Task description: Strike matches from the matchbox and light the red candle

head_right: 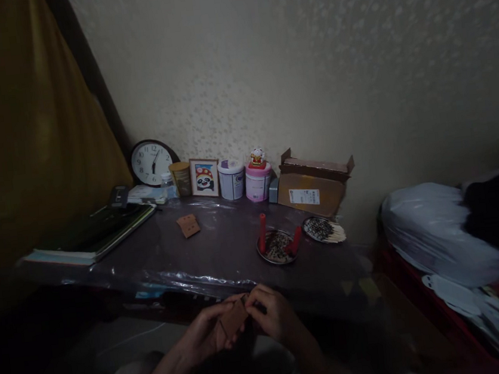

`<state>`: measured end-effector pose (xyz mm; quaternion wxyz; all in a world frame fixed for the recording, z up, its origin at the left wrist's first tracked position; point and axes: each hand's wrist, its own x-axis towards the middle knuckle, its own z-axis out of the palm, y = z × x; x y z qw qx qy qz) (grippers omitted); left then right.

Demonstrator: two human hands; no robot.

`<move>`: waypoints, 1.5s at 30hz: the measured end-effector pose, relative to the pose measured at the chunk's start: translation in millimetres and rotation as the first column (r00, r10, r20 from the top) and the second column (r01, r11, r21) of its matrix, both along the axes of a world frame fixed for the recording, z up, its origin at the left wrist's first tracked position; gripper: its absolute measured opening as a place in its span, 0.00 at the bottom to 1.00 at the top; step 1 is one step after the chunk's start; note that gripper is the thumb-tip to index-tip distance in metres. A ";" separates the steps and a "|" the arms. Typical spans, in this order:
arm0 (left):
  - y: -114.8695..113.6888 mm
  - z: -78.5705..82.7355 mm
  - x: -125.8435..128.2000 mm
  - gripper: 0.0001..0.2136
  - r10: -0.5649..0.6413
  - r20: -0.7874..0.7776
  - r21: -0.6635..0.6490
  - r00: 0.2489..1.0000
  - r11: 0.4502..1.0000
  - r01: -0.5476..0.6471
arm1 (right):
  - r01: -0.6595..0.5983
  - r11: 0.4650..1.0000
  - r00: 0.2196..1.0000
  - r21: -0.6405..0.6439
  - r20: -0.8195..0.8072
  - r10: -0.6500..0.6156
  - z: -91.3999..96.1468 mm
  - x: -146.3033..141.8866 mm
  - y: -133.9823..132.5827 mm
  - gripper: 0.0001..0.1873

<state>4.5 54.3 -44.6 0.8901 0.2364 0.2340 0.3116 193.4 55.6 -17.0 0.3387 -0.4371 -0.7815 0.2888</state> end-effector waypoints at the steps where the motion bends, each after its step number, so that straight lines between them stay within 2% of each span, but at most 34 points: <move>1: -0.3 0.0 0.1 0.16 0.002 0.002 0.002 1.000 1.000 -0.002 | -0.002 1.000 1.000 0.005 0.000 0.002 0.5 0.0 -0.3 0.06; 8: -0.7 4.1 -0.3 0.19 0.008 0.021 0.022 1.000 1.000 -0.009 | -0.010 0.999 1.000 0.044 0.010 0.010 4.2 -0.5 -2.6 0.06; 14: -0.3 8.2 -2.5 0.23 0.053 0.039 0.030 0.998 0.998 -0.054 | 0.085 0.986 0.990 0.145 0.099 -0.100 0.4 9.5 2.6 0.05; 20: -1.9 16.9 -1.7 0.23 0.102 0.107 0.053 0.989 0.993 -0.108 | 0.206 0.964 0.977 0.167 -0.099 -0.191 5.4 10.5 5.9 0.09; 26: -2.6 20.8 0.5 0.20 0.177 0.187 0.024 0.966 0.982 -0.185 | 0.314 0.949 0.915 0.010 -0.268 -0.300 -2.9 -3.9 4.6 0.06; 34: 2.4 24.2 2.8 0.18 0.294 0.286 0.034 0.912 0.948 -0.316 | 0.226 0.963 0.941 0.144 -0.288 -0.178 -3.3 -19.5 -4.9 0.03; 39: 3.2 22.7 2.8 0.18 0.359 0.310 0.013 0.880 0.924 -0.381 | 0.220 0.939 0.956 0.265 -0.250 -0.154 2.3 -31.8 -12.5 0.05; 45: 3.2 23.5 3.9 0.16 0.375 0.316 -0.007 0.872 0.920 -0.393 | 0.229 0.933 0.950 0.276 -0.272 -0.153 2.4 -36.8 -14.8 0.05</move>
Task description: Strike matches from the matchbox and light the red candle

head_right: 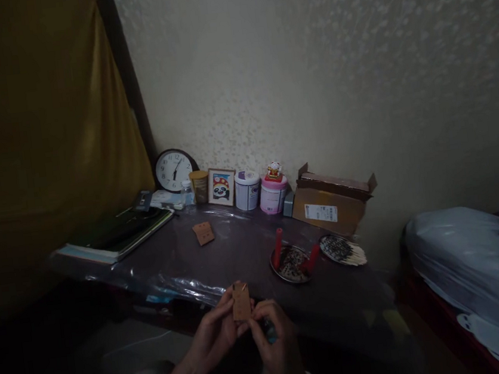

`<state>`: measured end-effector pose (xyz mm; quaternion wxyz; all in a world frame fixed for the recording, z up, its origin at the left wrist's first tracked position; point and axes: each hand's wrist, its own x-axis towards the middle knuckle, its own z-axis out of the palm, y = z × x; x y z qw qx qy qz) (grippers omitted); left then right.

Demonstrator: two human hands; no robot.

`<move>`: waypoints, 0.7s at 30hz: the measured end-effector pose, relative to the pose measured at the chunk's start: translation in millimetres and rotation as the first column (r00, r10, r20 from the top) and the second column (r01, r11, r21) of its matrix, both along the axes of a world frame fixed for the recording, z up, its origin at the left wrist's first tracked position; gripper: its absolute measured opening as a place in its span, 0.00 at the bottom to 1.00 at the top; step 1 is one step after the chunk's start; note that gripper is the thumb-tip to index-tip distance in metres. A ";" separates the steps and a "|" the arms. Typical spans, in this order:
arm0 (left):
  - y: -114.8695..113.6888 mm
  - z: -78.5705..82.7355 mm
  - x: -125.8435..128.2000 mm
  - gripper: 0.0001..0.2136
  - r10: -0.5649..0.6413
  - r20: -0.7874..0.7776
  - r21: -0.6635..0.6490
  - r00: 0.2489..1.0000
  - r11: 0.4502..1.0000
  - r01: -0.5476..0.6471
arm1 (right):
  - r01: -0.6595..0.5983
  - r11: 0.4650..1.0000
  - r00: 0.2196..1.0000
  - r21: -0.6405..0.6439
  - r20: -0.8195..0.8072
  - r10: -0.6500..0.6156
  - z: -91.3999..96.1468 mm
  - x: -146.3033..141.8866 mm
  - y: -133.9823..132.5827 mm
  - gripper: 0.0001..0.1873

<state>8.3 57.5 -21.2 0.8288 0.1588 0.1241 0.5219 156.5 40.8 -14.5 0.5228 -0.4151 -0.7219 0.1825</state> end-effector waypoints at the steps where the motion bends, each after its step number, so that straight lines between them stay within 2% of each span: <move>1: -0.1 1.1 0.5 0.14 -0.001 -0.003 0.004 1.000 1.000 0.001 | 0.000 1.000 1.000 0.001 0.002 0.000 -0.5 0.2 0.2 0.05; 5: -0.5 4.1 3.1 0.09 -0.001 -0.055 0.036 0.998 0.999 0.003 | -0.002 0.999 1.000 0.039 0.009 0.001 -1.8 1.7 1.6 0.06; 11: 0.6 3.9 7.3 0.07 0.136 -0.192 0.083 0.972 0.989 -0.122 | 0.033 0.995 0.999 0.095 0.029 -0.036 -2.8 2.3 4.8 0.06; 14: 0.6 6.1 9.7 0.09 0.189 -0.226 0.090 0.956 0.981 -0.173 | 0.051 0.994 0.998 0.101 0.030 -0.054 -3.8 1.8 5.7 0.06; 18: -0.4 9.4 12.4 0.16 0.273 -0.366 0.103 0.890 0.962 -0.253 | 0.063 0.993 0.997 0.099 0.031 -0.067 -4.3 1.6 6.1 0.06; 21: -0.9 9.2 12.6 0.14 0.299 -0.431 0.133 0.851 0.954 -0.268 | 0.092 0.988 0.995 0.123 0.030 -0.096 -2.9 2.3 6.8 0.05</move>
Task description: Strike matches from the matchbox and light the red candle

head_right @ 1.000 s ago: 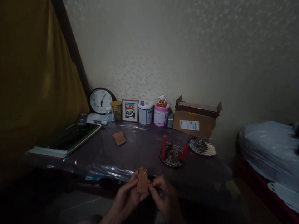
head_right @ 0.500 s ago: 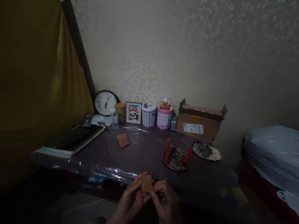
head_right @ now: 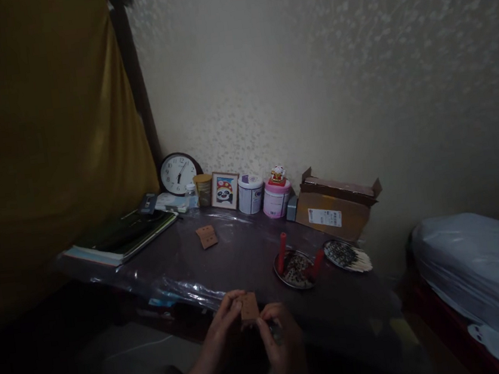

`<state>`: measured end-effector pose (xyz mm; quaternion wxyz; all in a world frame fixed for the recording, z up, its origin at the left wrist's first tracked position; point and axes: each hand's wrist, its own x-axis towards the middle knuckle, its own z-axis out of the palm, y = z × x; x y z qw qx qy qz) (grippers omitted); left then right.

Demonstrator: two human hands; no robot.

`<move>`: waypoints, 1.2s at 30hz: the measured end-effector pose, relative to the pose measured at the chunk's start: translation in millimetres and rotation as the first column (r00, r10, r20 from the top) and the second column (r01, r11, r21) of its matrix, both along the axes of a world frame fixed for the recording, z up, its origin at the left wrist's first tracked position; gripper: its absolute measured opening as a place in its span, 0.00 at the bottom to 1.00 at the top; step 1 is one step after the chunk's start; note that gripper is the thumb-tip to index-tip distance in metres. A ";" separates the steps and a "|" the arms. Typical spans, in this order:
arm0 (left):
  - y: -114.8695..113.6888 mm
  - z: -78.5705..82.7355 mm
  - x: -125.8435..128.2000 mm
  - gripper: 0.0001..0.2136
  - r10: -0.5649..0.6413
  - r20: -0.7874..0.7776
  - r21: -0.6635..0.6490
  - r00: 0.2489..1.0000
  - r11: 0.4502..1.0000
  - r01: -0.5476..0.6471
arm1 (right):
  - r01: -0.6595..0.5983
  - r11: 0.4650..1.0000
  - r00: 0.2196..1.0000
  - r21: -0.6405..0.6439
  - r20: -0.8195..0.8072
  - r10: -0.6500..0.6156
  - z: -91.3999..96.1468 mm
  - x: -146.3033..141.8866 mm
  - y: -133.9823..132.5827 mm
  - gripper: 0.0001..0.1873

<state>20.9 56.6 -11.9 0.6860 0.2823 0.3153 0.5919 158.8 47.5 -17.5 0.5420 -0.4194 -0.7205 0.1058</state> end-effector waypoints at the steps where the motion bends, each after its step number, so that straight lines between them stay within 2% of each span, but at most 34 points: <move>1: -0.1 -0.7 -0.3 0.13 0.003 -0.024 0.007 1.000 1.000 -0.002 | 0.012 1.000 1.000 0.010 -0.003 -0.012 0.7 0.2 0.4 0.05; 4: -0.4 -3.8 -1.4 0.12 0.012 -0.100 0.039 0.995 0.999 -0.008 | 0.048 0.999 0.999 0.024 -0.016 -0.047 3.2 0.5 2.0 0.05; 12: -1.2 -7.9 -2.4 0.16 0.019 -0.220 0.103 0.975 0.995 0.004 | 0.075 0.997 0.997 0.008 -0.023 -0.074 1.5 2.0 3.7 0.06; 17: -2.2 -9.7 0.4 0.22 -0.018 -0.220 0.161 0.975 0.985 0.055 | 0.078 0.996 0.995 -0.037 -0.061 -0.080 -5.0 5.1 6.4 0.06; 23: -1.7 -9.0 -0.4 0.19 -0.020 -0.197 0.108 0.980 0.993 0.042 | 0.027 0.988 0.983 -0.150 -0.177 -0.054 -0.9 6.6 6.5 0.08; 29: 1.6 -12.4 -4.8 0.19 -0.050 -0.130 0.057 0.990 0.997 0.058 | -0.020 0.916 0.873 -0.401 -0.453 -0.179 1.3 18.8 12.1 0.10; 34: 4.9 -17.0 -1.6 0.17 -0.057 0.067 0.030 0.996 0.998 0.055 | -0.109 0.916 0.744 -0.385 -0.643 -0.182 -3.0 23.6 19.5 0.18; 36: 5.0 -17.4 0.6 0.15 -0.065 0.114 0.042 0.991 0.997 0.060 | -0.117 0.915 0.735 -0.386 -0.653 -0.182 -3.9 23.7 20.8 0.21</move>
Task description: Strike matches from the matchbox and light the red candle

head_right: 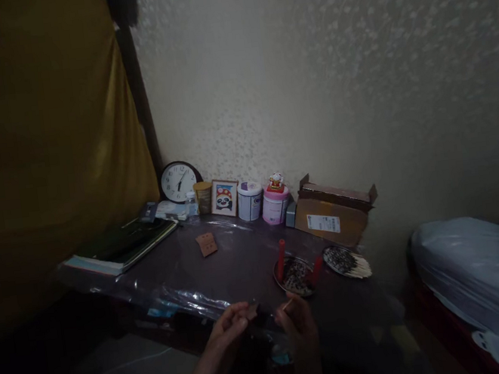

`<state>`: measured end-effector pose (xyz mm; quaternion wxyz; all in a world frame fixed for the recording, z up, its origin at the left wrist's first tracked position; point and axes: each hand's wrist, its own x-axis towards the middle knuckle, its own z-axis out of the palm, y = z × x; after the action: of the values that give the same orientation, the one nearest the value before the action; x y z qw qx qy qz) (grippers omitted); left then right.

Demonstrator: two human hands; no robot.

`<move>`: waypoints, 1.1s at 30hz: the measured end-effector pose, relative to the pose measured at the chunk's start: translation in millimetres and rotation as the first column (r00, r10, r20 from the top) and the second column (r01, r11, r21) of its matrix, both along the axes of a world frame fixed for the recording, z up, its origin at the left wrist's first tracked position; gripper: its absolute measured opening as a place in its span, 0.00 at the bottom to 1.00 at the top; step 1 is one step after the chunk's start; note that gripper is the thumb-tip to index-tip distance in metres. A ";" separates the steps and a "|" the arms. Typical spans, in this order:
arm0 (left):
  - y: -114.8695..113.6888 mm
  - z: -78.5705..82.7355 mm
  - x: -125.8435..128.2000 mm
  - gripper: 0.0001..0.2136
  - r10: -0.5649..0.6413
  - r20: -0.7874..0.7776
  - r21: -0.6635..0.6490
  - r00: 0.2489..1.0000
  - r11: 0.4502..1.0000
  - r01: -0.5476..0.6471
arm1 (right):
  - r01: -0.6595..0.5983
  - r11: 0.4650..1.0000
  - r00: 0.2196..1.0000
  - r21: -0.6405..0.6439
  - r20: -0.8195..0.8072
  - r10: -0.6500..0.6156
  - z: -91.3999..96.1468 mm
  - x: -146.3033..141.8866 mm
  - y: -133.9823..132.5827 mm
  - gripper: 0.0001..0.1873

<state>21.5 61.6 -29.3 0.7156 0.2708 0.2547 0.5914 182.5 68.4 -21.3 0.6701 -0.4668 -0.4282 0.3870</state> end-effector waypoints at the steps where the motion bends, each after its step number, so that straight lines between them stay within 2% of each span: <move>1: -0.5 0.4 1.1 0.14 -0.010 0.020 0.003 1.000 1.000 0.010 | 0.003 1.000 1.000 -0.012 0.019 -0.002 -0.4 0.3 0.4 0.21; 5: -5.7 3.9 4.1 0.11 -0.066 0.083 0.014 0.994 0.998 0.065 | 0.004 0.998 0.994 -0.067 0.113 0.004 -3.3 3.8 2.9 0.19; 9: -14.8 1.9 4.3 0.12 -0.096 0.139 -0.016 0.986 0.995 0.099 | -0.041 0.996 0.998 -0.074 0.045 0.044 -8.0 4.1 6.2 0.22; 15: -35.7 1.7 -3.1 0.14 0.012 0.109 -0.139 0.994 0.990 0.003 | -0.055 0.994 0.998 -0.095 -0.038 0.052 -13.0 -1.1 -0.1 0.25; 17: -41.9 6.8 -7.0 0.14 0.035 0.108 -0.138 0.994 0.990 -0.020 | -0.071 0.992 0.996 -0.101 -0.052 0.066 -12.3 -1.9 -5.1 0.25; 21: -47.1 15.1 -13.6 0.13 -0.004 0.104 -0.078 0.995 0.997 0.013 | -0.098 0.990 0.995 -0.098 -0.037 0.095 -1.0 -5.1 -17.1 0.24; 26: -51.3 23.8 -17.7 0.13 0.017 0.075 -0.051 0.997 0.999 -0.013 | 0.003 0.999 0.985 -0.048 0.172 0.005 26.4 -14.4 -35.1 0.21; 30: -59.9 39.7 -18.6 0.11 0.025 0.047 -0.050 0.999 0.998 -0.023 | 0.126 0.988 0.924 0.092 0.351 -0.151 43.0 -26.7 -50.6 0.14; 33: -64.9 49.0 -18.1 0.10 0.012 0.007 -0.039 1.000 0.999 -0.012 | 0.080 0.970 0.873 0.232 0.454 -0.180 45.8 -36.3 -59.6 0.10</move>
<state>3.4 -3.3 19.7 0.7180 0.2532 0.2651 0.5917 146.2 8.8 24.5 0.6150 -0.5028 -0.5833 0.1695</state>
